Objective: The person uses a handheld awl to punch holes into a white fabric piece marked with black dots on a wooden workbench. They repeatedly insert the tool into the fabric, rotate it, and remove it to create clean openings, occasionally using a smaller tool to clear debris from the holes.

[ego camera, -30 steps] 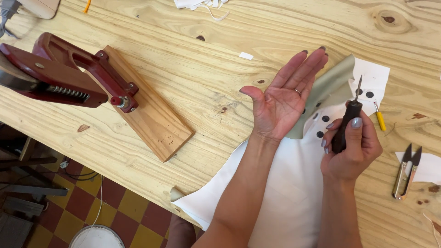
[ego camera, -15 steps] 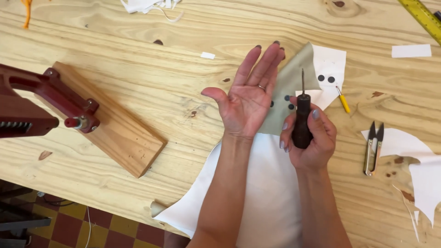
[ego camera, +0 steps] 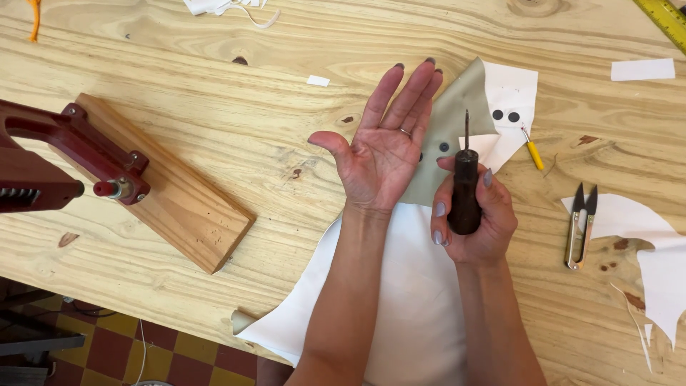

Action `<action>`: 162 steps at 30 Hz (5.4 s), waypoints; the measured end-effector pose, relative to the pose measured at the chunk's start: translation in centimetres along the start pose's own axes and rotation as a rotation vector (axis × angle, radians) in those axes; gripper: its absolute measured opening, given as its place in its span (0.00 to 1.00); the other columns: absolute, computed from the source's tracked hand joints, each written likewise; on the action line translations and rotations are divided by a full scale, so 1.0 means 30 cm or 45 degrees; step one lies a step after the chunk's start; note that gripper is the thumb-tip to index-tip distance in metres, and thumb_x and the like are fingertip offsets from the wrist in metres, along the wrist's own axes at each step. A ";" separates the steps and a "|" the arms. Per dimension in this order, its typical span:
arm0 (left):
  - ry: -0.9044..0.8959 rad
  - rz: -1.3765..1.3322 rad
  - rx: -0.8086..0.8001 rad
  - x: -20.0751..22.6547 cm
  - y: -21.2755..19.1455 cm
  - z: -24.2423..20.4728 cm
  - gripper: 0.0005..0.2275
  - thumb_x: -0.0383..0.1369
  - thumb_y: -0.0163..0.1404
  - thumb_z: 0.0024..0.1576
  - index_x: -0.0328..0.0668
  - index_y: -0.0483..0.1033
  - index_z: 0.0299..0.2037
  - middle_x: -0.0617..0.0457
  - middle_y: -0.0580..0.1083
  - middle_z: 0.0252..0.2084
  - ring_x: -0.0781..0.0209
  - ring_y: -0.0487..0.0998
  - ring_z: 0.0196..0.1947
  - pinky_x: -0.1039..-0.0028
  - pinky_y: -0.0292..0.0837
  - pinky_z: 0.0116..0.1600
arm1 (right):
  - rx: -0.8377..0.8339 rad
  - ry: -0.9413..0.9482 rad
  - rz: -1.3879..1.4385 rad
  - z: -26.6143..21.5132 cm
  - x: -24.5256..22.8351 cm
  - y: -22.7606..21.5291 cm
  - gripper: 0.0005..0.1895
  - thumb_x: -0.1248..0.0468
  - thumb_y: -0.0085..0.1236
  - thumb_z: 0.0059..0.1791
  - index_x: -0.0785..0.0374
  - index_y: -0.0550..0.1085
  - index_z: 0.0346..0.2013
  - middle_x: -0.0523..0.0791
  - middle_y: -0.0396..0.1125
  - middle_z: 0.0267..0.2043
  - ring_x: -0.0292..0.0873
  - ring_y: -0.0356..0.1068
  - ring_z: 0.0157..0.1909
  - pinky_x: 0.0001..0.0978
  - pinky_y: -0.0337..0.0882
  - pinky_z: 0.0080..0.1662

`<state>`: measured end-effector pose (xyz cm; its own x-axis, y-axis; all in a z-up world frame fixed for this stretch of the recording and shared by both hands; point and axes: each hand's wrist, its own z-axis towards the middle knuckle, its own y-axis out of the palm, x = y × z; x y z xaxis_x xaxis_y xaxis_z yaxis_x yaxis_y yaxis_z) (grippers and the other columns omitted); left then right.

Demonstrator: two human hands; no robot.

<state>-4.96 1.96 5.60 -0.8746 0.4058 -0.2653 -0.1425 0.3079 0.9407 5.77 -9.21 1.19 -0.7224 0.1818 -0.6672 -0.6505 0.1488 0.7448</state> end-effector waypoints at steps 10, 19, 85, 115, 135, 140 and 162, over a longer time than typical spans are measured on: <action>0.170 0.661 -0.644 0.036 -0.280 0.113 0.29 0.61 0.45 0.58 0.45 0.63 0.17 0.39 0.76 0.45 0.39 0.66 0.68 0.50 0.41 0.81 | -0.076 -0.085 -0.012 0.020 0.020 0.008 0.23 0.59 0.39 0.58 0.78 0.70 0.54 0.54 0.65 0.19 0.46 0.68 0.10 0.27 0.70 0.14; 0.198 0.703 -0.560 0.016 -0.250 0.098 0.23 0.49 0.47 0.64 0.44 0.63 0.22 0.48 0.65 0.44 0.47 0.69 0.62 0.44 0.48 0.79 | -0.044 -0.073 -0.011 0.019 0.023 0.008 0.22 0.59 0.41 0.58 0.78 0.70 0.54 0.53 0.65 0.20 0.45 0.68 0.11 0.26 0.70 0.14; 0.501 1.263 -0.436 -0.035 -0.191 0.081 0.18 0.38 0.41 0.69 0.47 0.59 0.24 0.61 0.49 0.13 0.65 0.52 0.15 0.76 0.52 0.31 | 0.660 -0.654 -0.561 0.062 -0.316 -0.268 0.21 0.61 0.52 0.51 0.63 0.73 0.58 0.54 0.70 0.34 0.44 0.70 0.23 0.27 0.67 0.23; -0.115 3.267 -0.802 -0.055 -0.200 0.065 0.20 0.43 0.67 0.43 0.57 0.71 0.41 0.61 0.67 0.47 0.56 0.64 0.53 0.64 0.48 0.54 | 0.340 -1.151 -2.620 -0.014 -0.628 -0.378 0.16 0.82 0.50 0.61 0.84 0.70 0.64 0.65 0.56 0.55 0.66 0.61 0.56 0.55 0.66 0.51; 0.255 2.833 -0.892 -0.043 -0.188 0.071 0.17 0.38 0.67 0.41 0.55 0.78 0.40 0.59 0.71 0.45 0.54 0.69 0.51 0.63 0.53 0.56 | 0.519 -0.710 -2.091 -0.149 -0.186 -0.227 0.15 0.79 0.56 0.51 0.71 0.78 0.52 0.53 0.69 0.46 0.56 0.73 0.49 0.44 0.76 0.49; 0.365 3.141 -1.010 -0.053 -0.240 0.100 0.16 0.39 0.66 0.39 0.52 0.77 0.37 0.59 0.69 0.42 0.55 0.66 0.50 0.62 0.53 0.55 | 0.288 -0.771 -2.453 -0.109 -0.161 -0.224 0.18 0.69 0.57 0.53 0.67 0.75 0.58 0.58 0.61 0.64 0.63 0.60 0.66 0.55 0.62 0.64; 0.932 2.361 0.320 0.053 -0.242 0.124 0.08 0.36 0.54 0.67 0.40 0.80 0.44 0.47 0.78 0.34 0.57 0.80 0.35 0.71 0.77 0.44 | 0.673 -0.618 -1.818 -0.114 -0.303 -0.307 0.26 0.73 0.50 0.54 0.72 0.63 0.68 0.62 0.54 0.68 0.61 0.52 0.74 0.58 0.50 0.72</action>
<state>-3.58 3.57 -2.44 0.1469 -0.0282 0.9887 0.9819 0.1246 -0.1423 17.52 -15.55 0.37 0.5865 -0.1325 -0.7991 -0.4719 0.7460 -0.4700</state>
